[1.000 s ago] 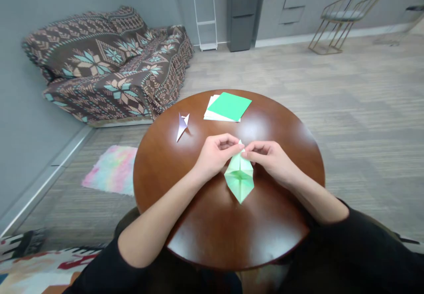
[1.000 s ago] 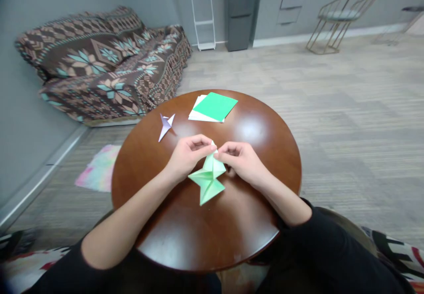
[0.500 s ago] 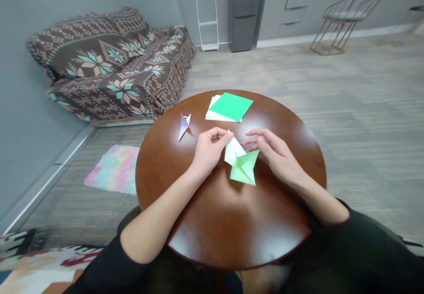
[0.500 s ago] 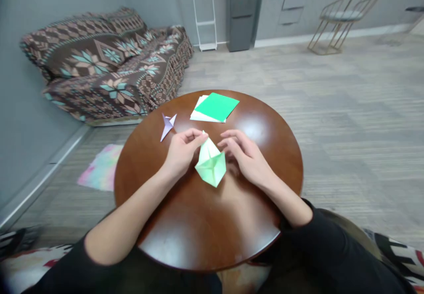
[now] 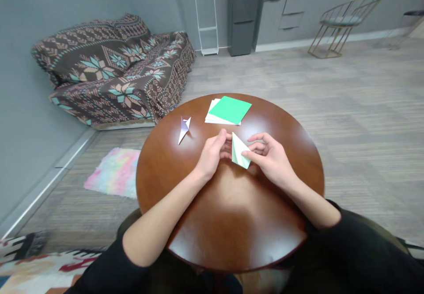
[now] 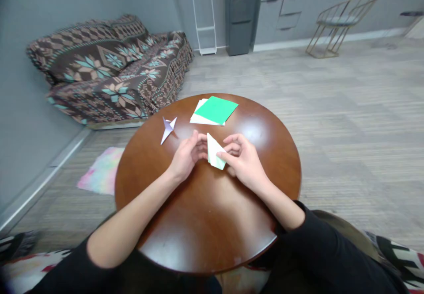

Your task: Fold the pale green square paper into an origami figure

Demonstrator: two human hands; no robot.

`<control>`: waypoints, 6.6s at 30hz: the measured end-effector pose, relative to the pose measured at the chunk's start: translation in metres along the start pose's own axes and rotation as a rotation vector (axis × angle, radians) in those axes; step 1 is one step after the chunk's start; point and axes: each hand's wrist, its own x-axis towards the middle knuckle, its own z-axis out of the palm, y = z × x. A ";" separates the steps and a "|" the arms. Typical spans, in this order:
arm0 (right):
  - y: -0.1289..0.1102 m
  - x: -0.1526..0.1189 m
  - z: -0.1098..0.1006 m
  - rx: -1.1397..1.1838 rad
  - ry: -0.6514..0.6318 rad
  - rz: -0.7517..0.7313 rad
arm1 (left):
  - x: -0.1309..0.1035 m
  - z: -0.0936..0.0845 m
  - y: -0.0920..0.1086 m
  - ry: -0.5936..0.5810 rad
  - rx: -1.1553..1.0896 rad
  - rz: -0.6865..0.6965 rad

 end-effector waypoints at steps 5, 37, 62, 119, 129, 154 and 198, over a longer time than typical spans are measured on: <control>0.000 0.001 -0.003 -0.082 0.006 0.005 | -0.001 0.001 -0.002 -0.097 0.196 0.099; 0.007 0.010 -0.006 0.317 0.276 0.125 | 0.001 -0.004 -0.008 0.006 0.212 0.035; 0.015 0.023 -0.032 0.194 0.500 -0.097 | 0.004 -0.009 -0.009 0.211 -0.014 -0.083; 0.007 0.008 -0.012 0.041 -0.018 0.085 | 0.001 -0.001 -0.009 -0.017 0.157 -0.004; 0.011 0.005 -0.008 0.017 -0.122 0.079 | 0.003 -0.007 -0.015 0.068 0.211 0.037; -0.001 0.000 -0.013 -0.532 0.123 -0.629 | 0.000 -0.001 -0.008 -0.048 -0.127 -0.181; 0.013 0.002 -0.005 -0.280 0.016 -0.095 | 0.001 -0.005 -0.011 -0.010 0.041 -0.082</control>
